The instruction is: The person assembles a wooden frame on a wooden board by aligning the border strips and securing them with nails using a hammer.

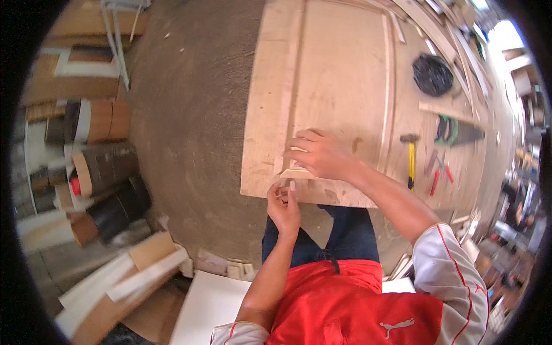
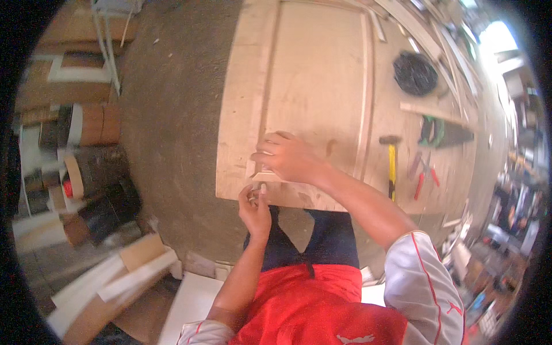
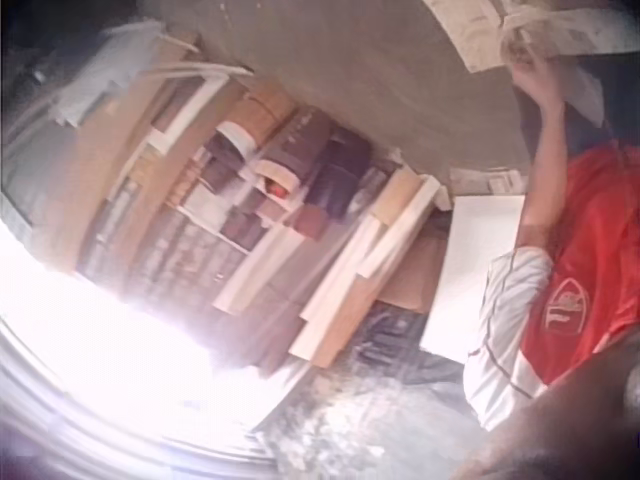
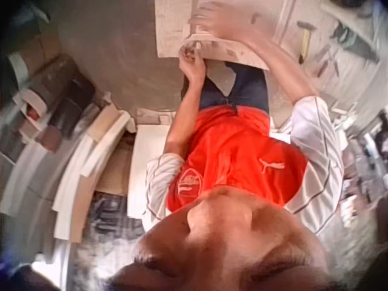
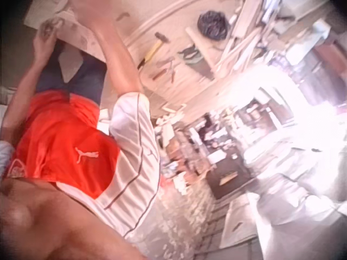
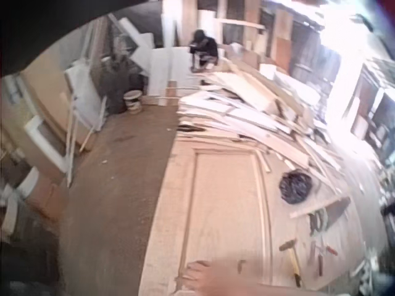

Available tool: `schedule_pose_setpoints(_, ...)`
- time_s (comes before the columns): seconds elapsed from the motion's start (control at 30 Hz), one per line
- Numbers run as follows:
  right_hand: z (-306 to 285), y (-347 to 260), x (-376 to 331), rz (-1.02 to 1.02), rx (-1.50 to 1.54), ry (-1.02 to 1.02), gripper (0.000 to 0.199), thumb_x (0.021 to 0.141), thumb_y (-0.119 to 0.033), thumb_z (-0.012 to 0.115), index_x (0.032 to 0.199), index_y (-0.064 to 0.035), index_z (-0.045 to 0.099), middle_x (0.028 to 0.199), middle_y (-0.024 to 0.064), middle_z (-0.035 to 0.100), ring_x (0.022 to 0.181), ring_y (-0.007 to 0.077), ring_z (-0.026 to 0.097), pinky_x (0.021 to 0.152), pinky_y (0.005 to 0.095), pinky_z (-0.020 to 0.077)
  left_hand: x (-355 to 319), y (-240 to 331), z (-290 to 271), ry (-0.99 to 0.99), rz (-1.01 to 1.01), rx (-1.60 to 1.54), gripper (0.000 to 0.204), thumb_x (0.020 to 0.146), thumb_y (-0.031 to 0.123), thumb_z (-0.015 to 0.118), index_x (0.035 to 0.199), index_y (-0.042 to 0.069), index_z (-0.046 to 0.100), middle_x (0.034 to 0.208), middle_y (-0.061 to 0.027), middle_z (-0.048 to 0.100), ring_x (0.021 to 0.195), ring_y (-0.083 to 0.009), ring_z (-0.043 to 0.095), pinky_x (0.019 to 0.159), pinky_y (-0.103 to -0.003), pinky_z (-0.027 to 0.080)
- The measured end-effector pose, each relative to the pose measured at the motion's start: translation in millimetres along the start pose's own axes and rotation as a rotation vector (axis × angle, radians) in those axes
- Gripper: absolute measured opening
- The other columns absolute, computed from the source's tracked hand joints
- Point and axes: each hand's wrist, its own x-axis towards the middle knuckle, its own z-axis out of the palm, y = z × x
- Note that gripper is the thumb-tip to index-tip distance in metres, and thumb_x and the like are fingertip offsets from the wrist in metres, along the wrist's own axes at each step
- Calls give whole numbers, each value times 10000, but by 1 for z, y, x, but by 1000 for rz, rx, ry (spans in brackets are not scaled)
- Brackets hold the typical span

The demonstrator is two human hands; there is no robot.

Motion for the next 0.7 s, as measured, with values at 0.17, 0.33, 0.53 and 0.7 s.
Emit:
schedule_pose_setpoints(0.17, 38, 17, 57, -397, 84, -262, 342, 827, -283, 809, 1160, -208, 783, 1157, 14, 715, 1173, 254, 637, 1043, 420, 510, -4, 9, 30, 201, -16, 299, 625, 893, 316, 878, 1360, -2, 611, 1106, -141, 676, 909, -263, 668, 811, -369, 537)
schedule_pose_setpoints(0.33, 54, 38, 65, -557, 134, -362, 290, 822, -274, 806, 1110, -238, 795, 1085, 2, 705, 1129, 259, 635, 1008, 409, 512, -10, 9, 83, 583, -2, 502, 644, 835, 304, 902, 1364, 58, 630, 1203, -120, 669, 1125, -354, 603, 974, -493, 450)
schedule_pose_setpoints(0.53, 60, 48, 68, -617, 148, -331, 258, 805, -285, 826, 1059, -241, 810, 1034, -10, 693, 1065, 249, 637, 942, 409, 523, -7, -7, 109, 786, 36, 566, 672, 807, 278, 880, 1403, 90, 631, 1233, -109, 673, 1196, -366, 561, 1015, -507, 404)
schedule_pose_setpoints(0.7, 57, 58, 69, -633, 176, -302, 240, 803, -287, 836, 1038, -240, 816, 1012, -11, 682, 1028, 250, 637, 919, 411, 525, -3, -11, 119, 808, 52, 538, 672, 807, 293, 860, 1406, 84, 640, 1271, -107, 652, 1247, -357, 523, 1088, -514, 356)
